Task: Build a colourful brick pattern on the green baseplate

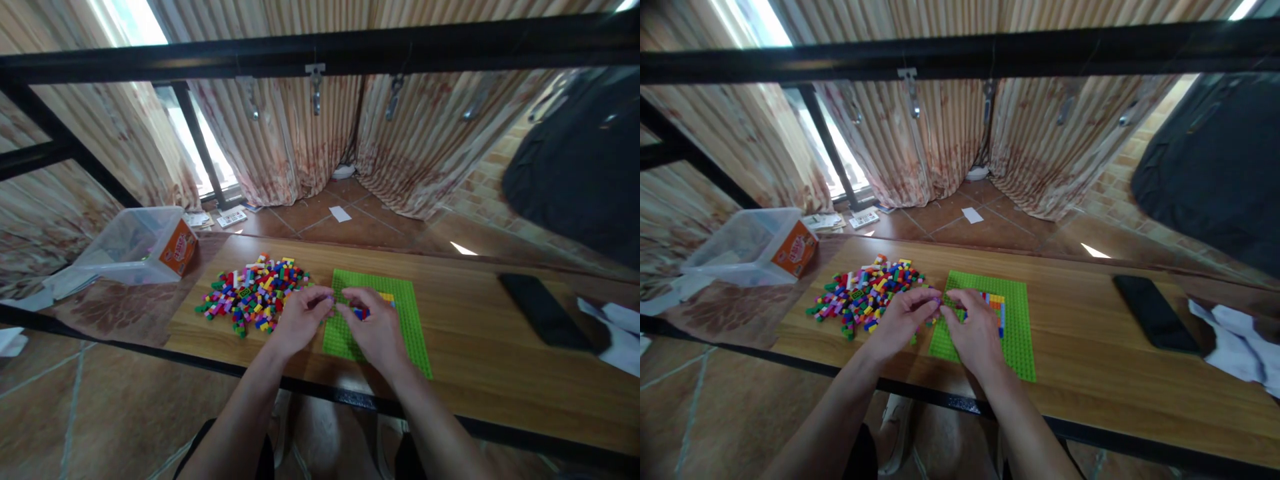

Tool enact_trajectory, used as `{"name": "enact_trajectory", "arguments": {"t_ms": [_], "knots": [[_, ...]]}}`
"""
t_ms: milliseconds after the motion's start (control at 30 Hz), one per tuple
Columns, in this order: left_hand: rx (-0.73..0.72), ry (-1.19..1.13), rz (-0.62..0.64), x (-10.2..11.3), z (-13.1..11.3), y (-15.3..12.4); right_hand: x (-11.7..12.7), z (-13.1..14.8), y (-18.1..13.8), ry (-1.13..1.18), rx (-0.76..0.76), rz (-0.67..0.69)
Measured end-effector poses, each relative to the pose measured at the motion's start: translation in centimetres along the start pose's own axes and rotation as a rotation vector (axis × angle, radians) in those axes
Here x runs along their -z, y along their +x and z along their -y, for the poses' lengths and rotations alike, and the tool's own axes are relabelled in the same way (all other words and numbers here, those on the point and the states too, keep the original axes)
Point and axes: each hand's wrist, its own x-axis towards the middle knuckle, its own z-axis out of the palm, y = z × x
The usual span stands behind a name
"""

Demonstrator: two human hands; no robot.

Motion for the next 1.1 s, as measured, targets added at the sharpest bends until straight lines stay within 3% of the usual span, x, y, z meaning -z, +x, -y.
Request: {"name": "enact_trajectory", "arguments": {"t_ms": [233, 400, 667, 900, 1100], "knots": [[-0.051, 0.029, 0.018, -1.3, 1.3, 0.2, 4.1, -2.5, 1.1, -0.001, -0.136, -0.265], [-0.036, 0.146, 0.055, -2.2, 1.2, 0.1, 5.4, -3.6, 1.4, 0.023, -0.161, -0.355], [-0.196, 0.436, 0.124, -4.9, 1.3, 0.1, 5.9, -3.9, 1.5, 0.052, -0.177, -0.377], [-0.304, 0.809, 0.087, -6.8, 1.7, 0.1, 6.6, -3.8, 1.4, 0.063, -0.180, -0.367], [-0.438, 0.891, 0.068, -7.7, 2.4, 0.2, 7.1, -3.9, 1.3, 0.061, -0.188, -0.339]]}}
